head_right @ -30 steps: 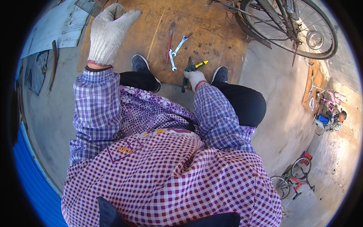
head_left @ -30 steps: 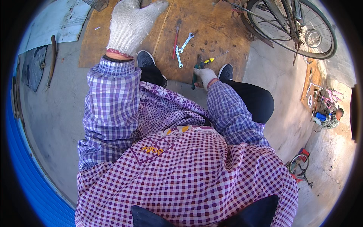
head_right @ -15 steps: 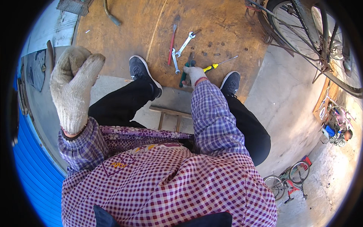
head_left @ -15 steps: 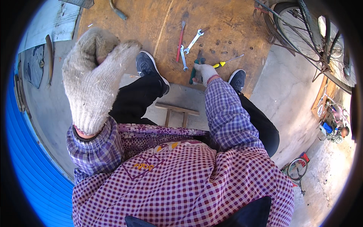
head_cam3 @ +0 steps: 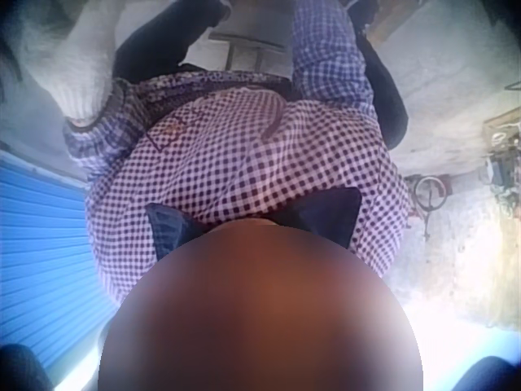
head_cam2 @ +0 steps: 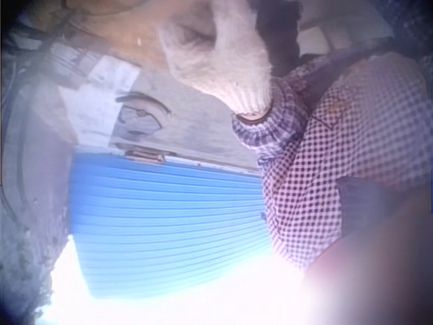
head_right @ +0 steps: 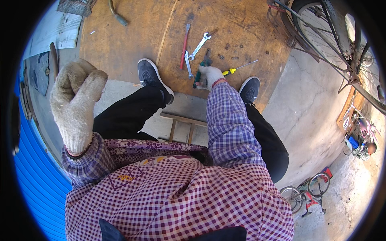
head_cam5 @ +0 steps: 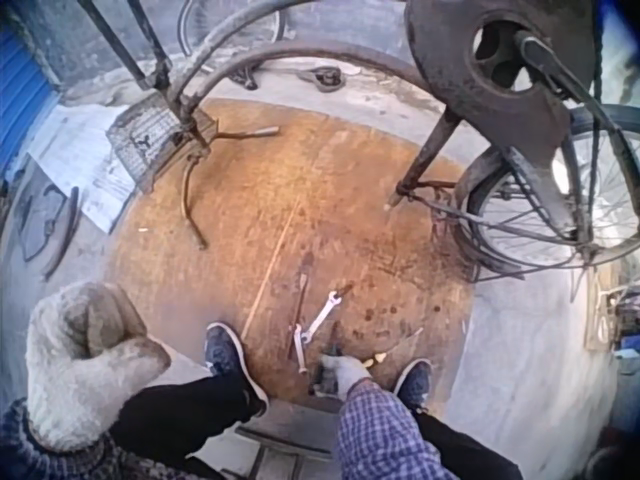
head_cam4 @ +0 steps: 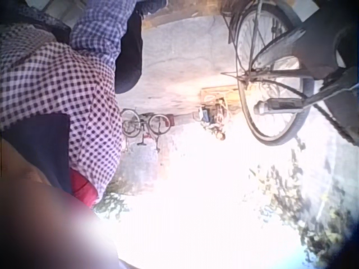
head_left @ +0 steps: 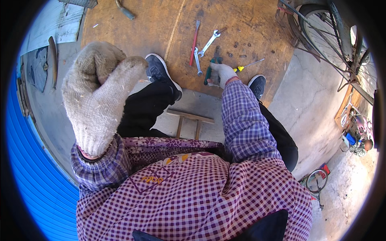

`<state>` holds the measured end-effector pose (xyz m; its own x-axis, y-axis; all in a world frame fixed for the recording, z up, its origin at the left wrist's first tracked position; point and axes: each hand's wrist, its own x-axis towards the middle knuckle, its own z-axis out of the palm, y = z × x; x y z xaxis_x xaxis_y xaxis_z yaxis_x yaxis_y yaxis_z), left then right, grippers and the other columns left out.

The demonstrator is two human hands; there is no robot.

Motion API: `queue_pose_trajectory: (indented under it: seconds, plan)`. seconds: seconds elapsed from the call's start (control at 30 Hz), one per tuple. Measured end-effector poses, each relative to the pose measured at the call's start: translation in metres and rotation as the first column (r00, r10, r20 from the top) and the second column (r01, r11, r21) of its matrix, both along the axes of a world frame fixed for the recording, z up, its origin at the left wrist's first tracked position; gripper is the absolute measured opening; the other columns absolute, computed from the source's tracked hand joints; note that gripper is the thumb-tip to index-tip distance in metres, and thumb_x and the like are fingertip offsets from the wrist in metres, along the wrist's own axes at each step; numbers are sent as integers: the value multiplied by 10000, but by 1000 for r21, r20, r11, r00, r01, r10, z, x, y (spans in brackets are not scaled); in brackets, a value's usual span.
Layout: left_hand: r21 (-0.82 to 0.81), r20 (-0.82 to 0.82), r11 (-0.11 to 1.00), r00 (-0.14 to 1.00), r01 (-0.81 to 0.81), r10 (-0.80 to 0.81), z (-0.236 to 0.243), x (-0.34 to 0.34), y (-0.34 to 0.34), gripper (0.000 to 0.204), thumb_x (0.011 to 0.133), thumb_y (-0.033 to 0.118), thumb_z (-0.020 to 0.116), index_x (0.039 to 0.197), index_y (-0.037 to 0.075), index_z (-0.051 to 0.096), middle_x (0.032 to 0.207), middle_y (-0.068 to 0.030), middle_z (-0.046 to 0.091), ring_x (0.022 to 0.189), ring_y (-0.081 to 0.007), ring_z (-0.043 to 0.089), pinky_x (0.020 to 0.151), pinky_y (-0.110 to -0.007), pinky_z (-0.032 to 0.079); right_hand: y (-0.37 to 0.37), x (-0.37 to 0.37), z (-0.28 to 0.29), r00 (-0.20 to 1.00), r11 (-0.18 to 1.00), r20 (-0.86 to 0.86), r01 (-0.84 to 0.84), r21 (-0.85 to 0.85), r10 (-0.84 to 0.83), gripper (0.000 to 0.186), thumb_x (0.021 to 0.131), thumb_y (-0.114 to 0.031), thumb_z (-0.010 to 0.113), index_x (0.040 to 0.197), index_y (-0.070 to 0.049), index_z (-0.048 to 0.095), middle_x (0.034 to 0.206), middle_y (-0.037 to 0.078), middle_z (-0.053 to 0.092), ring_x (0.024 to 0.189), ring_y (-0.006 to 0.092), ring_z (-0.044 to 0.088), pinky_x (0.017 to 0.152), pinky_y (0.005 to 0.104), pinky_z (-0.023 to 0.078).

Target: The person works on a bicycle frame placed on a wooden board, using pliers, a screwdriver, and a wrench to remove and adjust components near the bottom bracket and crankset. They handle small parts and tools, then reposition the frame to continue the repair.

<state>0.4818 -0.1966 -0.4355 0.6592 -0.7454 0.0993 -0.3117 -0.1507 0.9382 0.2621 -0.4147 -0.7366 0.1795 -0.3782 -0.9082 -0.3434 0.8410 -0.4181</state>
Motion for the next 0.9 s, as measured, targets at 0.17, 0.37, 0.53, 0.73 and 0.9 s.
queue_pose_trajectory:
  seconds: [0.17, 0.37, 0.53, 0.73, 0.9]
  plan:
    - [37, 22, 999, 1000, -5, 4, 3, 0, 2, 349, 832, -24, 755, 708, 98, 453, 798, -45, 578, 692, -117, 515, 613, -278, 424, 0, -1, 12, 1000, 1000, -13, -13, -4, 13, 180, 1021, -263, 685, 1100, -102, 668, 946, 97, 696, 756, 257, 674, 607, 401, 603]
    - [30, 27, 1000, 1000, 5, -5, 8, -2, 2, 347, 833, -16, 760, 716, 102, 455, 798, -43, 571, 696, -123, 515, 614, -283, 428, -3, -1, 16, 1000, 1000, 4, 11, -17, -11, 169, 1027, -267, 673, 1079, -106, 676, 943, 93, 698, 737, 234, 668, 587, 386, 589]
    - [34, 20, 999, 1000, -5, 4, 10, -5, 1, 355, 826, -7, 769, 713, 102, 451, 794, -44, 573, 690, -124, 511, 608, -283, 422, 0, -13, 2, 1000, 1000, 0, -7, -25, 7, 166, 1009, -229, 689, 1071, -77, 661, 911, 90, 682, 723, 231, 663, 578, 356, 569]
    - [81, 54, 997, 998, -16, 11, 12, -7, 0, 357, 811, -12, 758, 707, 105, 437, 780, -46, 565, 683, -122, 496, 603, -275, 412, -3, -33, -12, 934, 936, -243, -306, -172, 261, 291, 944, -299, 757, 1064, -45, 679, 910, 97, 678, 657, 230, 657, 535, 359, 558]
    - [87, 110, 996, 994, -6, -4, 15, -9, -2, 346, 803, -21, 741, 715, 107, 433, 773, -39, 547, 685, -122, 472, 611, -271, 409, -20, -23, 6, 483, 572, -792, -792, -214, 373, 523, 877, -428, 755, 1173, 2, 724, 1206, 248, 729, 1058, 375, 738, 906, 464, 593]
